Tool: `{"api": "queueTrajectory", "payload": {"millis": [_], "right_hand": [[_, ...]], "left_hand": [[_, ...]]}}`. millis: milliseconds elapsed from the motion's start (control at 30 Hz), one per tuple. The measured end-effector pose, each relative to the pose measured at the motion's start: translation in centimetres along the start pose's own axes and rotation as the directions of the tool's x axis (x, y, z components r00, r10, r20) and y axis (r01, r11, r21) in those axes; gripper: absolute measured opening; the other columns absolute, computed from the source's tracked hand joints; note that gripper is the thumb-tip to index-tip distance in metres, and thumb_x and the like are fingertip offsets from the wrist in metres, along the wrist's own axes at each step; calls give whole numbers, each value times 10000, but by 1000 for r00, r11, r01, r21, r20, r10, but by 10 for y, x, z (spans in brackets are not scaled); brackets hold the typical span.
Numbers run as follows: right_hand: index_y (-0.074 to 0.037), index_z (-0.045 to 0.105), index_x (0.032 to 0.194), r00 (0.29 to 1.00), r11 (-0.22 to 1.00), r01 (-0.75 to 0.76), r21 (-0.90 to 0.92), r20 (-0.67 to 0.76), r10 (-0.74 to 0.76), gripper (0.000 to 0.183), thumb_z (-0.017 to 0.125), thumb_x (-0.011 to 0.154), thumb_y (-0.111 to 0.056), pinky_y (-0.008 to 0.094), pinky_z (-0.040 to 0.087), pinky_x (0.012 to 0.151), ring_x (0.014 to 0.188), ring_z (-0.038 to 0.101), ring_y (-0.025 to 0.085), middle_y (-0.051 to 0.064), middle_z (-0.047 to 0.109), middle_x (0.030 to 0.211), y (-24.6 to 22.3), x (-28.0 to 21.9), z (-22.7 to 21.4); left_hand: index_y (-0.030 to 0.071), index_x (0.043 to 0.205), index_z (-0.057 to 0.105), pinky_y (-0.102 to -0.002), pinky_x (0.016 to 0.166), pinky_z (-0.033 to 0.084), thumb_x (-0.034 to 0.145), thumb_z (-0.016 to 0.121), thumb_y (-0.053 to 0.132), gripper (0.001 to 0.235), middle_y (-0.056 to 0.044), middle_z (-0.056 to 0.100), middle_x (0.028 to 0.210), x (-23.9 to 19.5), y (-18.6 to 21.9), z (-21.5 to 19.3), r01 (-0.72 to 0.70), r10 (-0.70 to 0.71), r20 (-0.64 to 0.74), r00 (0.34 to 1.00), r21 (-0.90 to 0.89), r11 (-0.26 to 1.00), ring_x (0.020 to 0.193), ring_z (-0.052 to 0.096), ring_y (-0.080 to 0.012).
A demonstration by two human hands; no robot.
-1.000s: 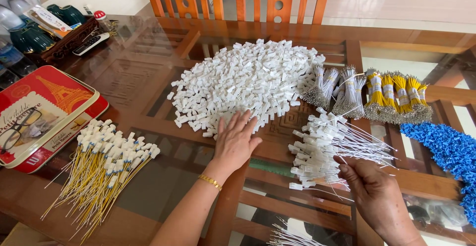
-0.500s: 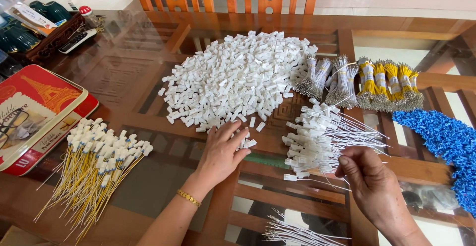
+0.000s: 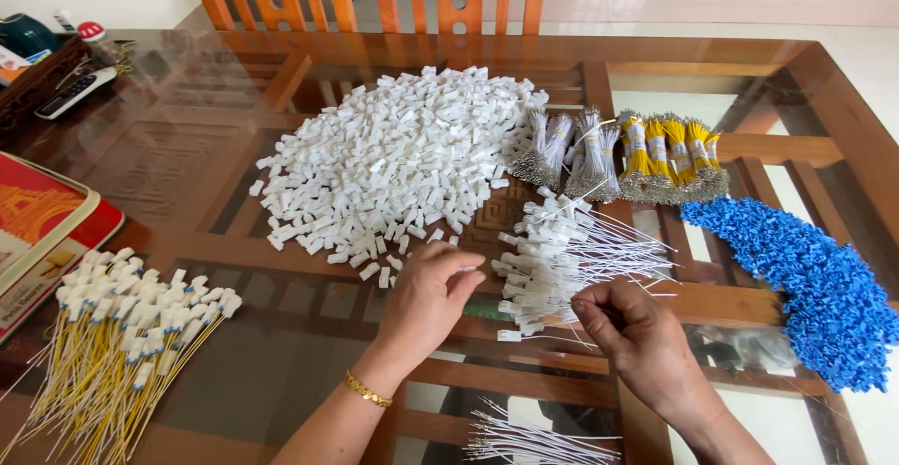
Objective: The person repeatedly picks small white foam pieces and slides them onto thin metal rods, then places the assembled rods into a growing bundle on the table. The process continues throughout the clip with no other tools used.
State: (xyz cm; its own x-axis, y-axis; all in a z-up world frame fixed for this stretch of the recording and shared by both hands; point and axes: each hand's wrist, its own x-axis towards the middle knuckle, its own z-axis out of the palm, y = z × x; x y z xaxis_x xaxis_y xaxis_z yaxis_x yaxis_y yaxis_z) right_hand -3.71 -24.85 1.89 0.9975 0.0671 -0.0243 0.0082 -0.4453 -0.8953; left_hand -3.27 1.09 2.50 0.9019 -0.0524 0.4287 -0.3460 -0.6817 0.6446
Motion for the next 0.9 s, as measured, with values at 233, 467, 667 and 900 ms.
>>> {"api": "queueTrajectory", "payload": {"millis": [233,467,667,900], "right_hand": [[-16,803,947,1000,999,25,47,-13,-24,97,775,858,-41,244,488,517,561,564,97,21,710,707,1,-4,2],[-91,693,847,867,845,441,-304,-100,-489,167,763,736,12,229,474,458,531,581,78,-21,719,785,-12,-12,3],[-109,711,859,773,720,528,-451,-96,-627,162,802,736,-58,258,441,442,509,542,94,-28,649,737,-10,-10,10],[-126,716,881,770,703,519,-486,-91,-632,194,819,723,-82,251,469,467,548,603,86,-37,655,771,-11,-12,12]], "left_hand": [[15,1005,690,-295,743,621,868,700,-110,186,-133,743,992,-3,9,46,463,-333,388,860,-866,189,824,696,-179],[38,1177,663,-393,861,608,941,669,84,241,-140,719,1047,-17,19,60,551,-327,642,694,-765,-333,994,717,-274],[20,1188,661,-423,909,598,982,630,127,234,-142,716,1071,-21,32,54,542,-311,662,682,-743,-393,961,707,-255],[30,1163,644,-437,913,587,975,634,132,214,-167,704,1143,-24,32,56,529,-303,652,695,-749,-398,970,696,-290]]}}
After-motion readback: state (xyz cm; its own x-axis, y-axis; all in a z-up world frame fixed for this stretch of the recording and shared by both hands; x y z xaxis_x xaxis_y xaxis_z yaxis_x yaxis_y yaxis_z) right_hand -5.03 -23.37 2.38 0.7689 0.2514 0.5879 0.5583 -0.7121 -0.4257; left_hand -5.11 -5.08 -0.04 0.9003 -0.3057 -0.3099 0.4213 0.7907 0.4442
